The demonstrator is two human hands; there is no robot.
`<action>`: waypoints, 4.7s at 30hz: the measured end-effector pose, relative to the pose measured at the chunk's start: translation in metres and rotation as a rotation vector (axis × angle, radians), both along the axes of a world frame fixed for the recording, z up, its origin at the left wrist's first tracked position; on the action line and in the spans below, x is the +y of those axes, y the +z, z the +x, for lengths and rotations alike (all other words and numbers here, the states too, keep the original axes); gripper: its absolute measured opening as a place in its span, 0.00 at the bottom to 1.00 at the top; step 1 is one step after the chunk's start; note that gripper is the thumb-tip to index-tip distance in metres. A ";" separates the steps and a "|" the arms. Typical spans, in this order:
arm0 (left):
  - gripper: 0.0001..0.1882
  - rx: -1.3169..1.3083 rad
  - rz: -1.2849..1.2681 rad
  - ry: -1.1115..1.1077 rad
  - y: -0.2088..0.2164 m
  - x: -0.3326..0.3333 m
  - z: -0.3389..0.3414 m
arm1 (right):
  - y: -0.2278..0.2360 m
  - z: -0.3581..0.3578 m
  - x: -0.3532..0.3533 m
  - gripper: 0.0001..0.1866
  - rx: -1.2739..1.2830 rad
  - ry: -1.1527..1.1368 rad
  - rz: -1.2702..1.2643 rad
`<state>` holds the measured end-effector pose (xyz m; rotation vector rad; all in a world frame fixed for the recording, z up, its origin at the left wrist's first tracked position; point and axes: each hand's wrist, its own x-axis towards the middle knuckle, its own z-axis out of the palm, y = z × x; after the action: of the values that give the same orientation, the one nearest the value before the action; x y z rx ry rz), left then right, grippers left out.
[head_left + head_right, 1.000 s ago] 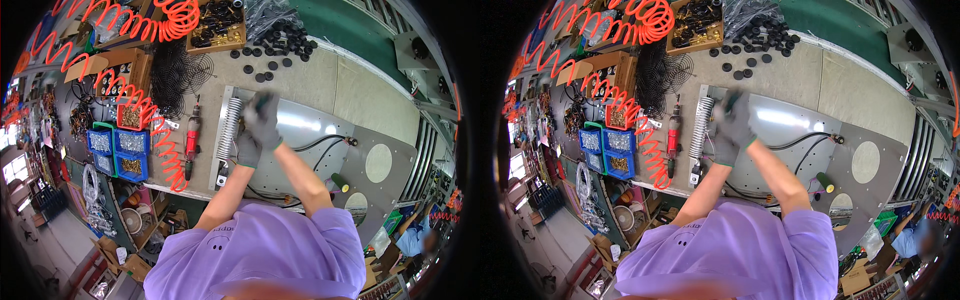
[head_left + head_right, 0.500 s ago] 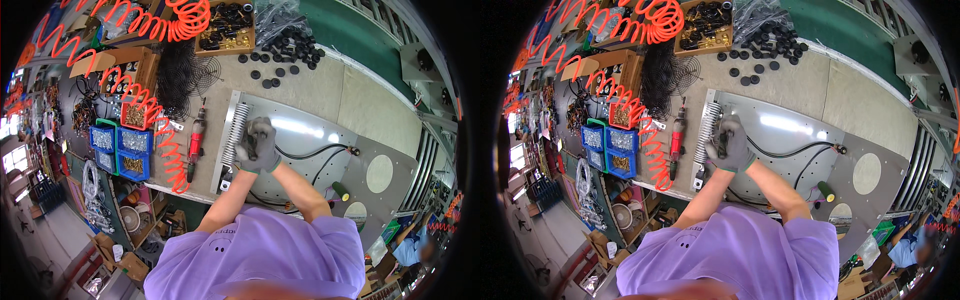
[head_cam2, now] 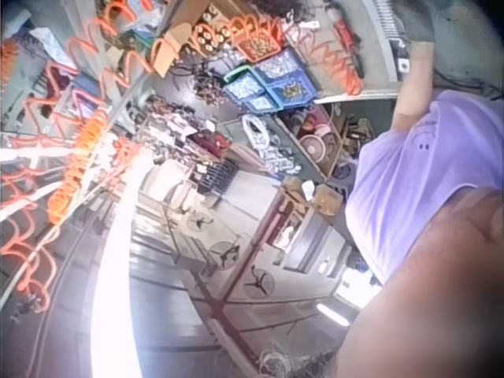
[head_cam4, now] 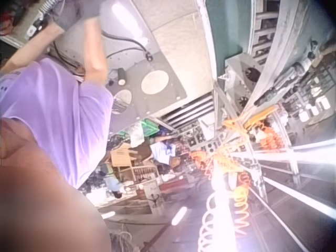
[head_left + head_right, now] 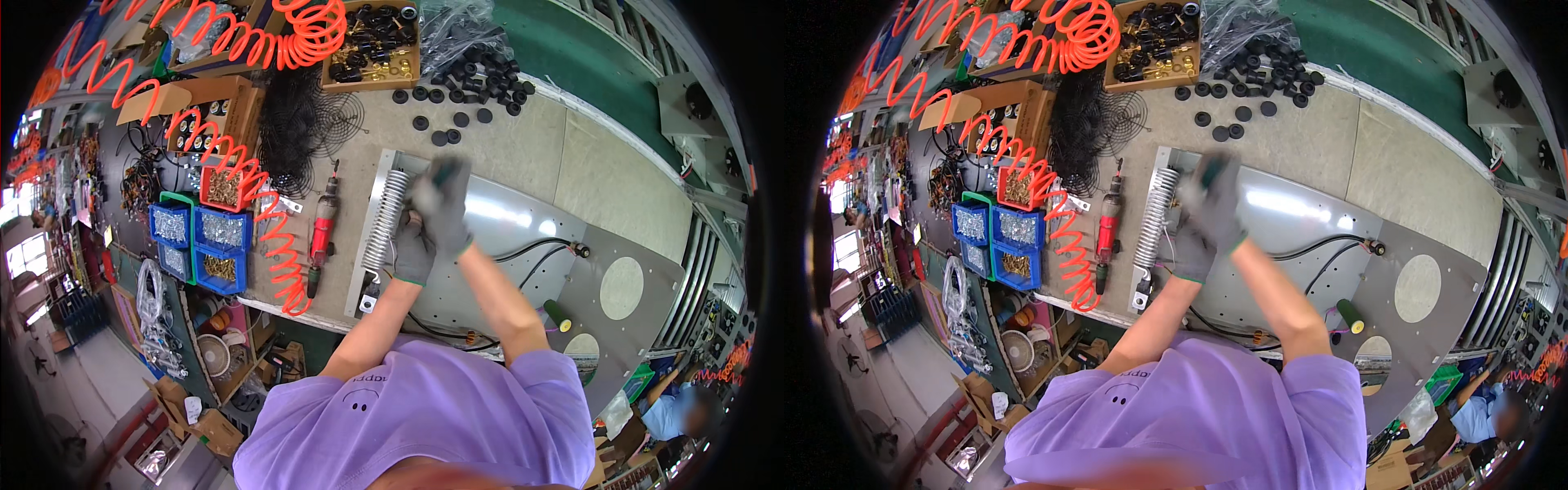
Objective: The recorder assembles a metal control panel using pneumatic tools, screws, and electronic components in a workshop.
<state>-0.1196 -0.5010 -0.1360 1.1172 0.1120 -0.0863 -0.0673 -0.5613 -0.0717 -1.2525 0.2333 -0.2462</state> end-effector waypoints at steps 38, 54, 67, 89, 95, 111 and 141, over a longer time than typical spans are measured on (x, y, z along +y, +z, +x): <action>0.12 0.475 -0.770 0.071 -0.011 -0.008 0.000 | -0.050 -0.017 -0.008 0.24 0.037 0.041 0.439; 0.11 0.457 -0.512 0.065 -0.006 -0.002 -0.009 | -0.011 0.040 -0.045 0.19 0.221 0.009 0.272; 0.08 0.438 -0.493 0.083 0.020 -0.008 -0.001 | -0.006 0.053 -0.046 0.19 0.294 0.108 0.343; 0.10 0.322 -0.523 -0.039 0.006 0.000 -0.006 | 0.016 0.011 -0.044 0.18 0.074 -0.394 0.346; 0.19 0.481 -0.048 -0.193 0.074 -0.009 -0.037 | -0.023 0.091 -0.109 0.21 0.140 -0.293 0.409; 0.11 -0.120 1.067 -0.216 0.111 0.150 -0.106 | 0.115 -0.404 -0.123 0.18 1.153 0.336 -0.077; 0.11 -0.276 0.991 -0.831 0.131 -0.001 0.109 | 0.169 -0.401 -0.085 0.25 -0.268 -0.780 0.526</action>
<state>-0.0102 -0.5018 -0.0049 2.0925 -0.6327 -0.6694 -0.4681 -0.6464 0.0972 -0.5489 0.5120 -0.9516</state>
